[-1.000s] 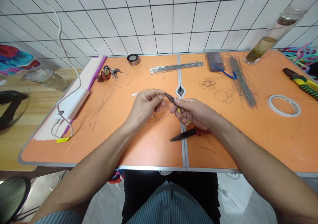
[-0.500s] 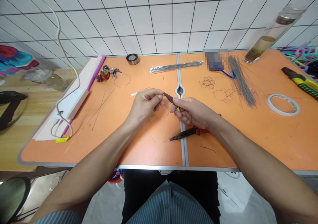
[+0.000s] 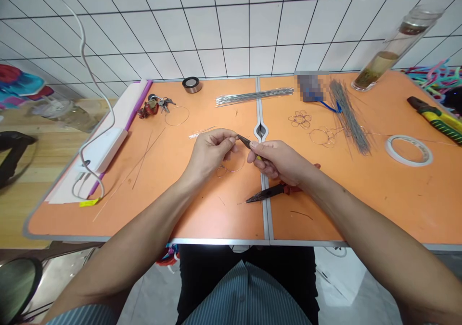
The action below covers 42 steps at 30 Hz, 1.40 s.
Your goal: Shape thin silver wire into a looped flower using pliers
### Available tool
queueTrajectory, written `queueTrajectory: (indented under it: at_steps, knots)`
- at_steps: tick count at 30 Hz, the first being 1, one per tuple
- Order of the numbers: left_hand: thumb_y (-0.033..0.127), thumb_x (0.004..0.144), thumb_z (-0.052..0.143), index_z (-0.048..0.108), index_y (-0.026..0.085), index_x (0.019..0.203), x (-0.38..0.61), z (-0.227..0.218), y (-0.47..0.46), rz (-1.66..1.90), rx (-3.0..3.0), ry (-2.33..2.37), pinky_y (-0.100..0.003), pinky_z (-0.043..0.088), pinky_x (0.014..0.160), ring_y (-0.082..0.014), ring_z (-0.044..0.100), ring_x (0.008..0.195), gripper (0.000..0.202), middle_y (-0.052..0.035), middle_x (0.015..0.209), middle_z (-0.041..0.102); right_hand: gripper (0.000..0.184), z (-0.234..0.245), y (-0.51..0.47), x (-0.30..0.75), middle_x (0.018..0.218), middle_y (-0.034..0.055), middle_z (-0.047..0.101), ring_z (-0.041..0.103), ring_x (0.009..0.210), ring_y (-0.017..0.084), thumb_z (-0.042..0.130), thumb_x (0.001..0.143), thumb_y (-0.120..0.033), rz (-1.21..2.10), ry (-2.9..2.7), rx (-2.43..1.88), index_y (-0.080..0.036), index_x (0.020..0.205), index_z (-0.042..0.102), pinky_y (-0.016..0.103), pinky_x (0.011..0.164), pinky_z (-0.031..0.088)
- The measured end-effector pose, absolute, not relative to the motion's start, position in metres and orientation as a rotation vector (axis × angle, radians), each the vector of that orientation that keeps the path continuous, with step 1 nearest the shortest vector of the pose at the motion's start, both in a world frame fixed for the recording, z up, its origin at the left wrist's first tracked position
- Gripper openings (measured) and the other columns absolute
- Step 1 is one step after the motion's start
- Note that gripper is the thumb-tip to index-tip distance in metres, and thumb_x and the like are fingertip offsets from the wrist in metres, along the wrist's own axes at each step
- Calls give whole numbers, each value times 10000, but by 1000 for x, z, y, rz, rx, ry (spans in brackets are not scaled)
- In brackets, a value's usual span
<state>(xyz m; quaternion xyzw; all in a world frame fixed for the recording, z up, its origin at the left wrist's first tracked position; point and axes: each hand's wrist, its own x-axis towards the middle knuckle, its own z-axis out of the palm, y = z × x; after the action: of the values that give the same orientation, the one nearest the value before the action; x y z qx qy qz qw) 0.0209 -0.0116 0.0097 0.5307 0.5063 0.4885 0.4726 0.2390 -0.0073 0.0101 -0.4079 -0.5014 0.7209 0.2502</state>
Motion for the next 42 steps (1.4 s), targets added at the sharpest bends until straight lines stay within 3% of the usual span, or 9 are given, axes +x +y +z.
queueTrajectory:
  at_steps: [6,14,22,28,33,42]
  knots:
    - [224,955,660,753,173,874,21,10,-14,1176,1299,1257,-247,434,529,-111,549,525,133,-4,684,706,449,12,-10,238,667,-39,421,262,521,90,663,1049,-605,1793,-1508,-1174,-189,895,726,276,455,160]
    - [230,932,675,751,178,854,22,6,-14,1184,1293,1261,-250,439,529,-114,555,517,121,-1,672,706,488,15,-14,232,650,-16,483,368,531,102,608,1088,-593,1422,-1730,-1349,-193,829,716,281,482,264]
    - [224,935,683,755,188,850,21,9,-12,1223,1292,1248,-250,428,521,-110,543,515,118,-5,699,716,492,17,-13,230,734,45,638,560,599,157,633,1061,-649,1581,-1653,-1247,-207,877,744,317,572,448]
    - [199,941,669,765,187,880,22,9,-13,1221,1321,1290,-255,425,542,-115,549,536,114,2,701,710,497,22,-14,229,699,36,618,520,560,142,608,1066,-636,1620,-1648,-1240,-194,884,744,305,528,344]
    - [195,952,645,773,183,884,22,7,-14,1243,1399,1335,-259,431,583,-128,582,600,146,-14,740,734,462,24,-16,229,659,5,544,443,541,124,560,1100,-565,1611,-1667,-1249,-197,878,728,295,515,323]
    - [216,937,664,763,191,847,22,7,-16,1229,1383,1347,-261,429,564,-127,566,573,136,-9,717,731,505,11,-18,230,655,-25,425,314,541,117,591,1077,-662,1517,-1677,-1316,-221,853,693,298,480,219]
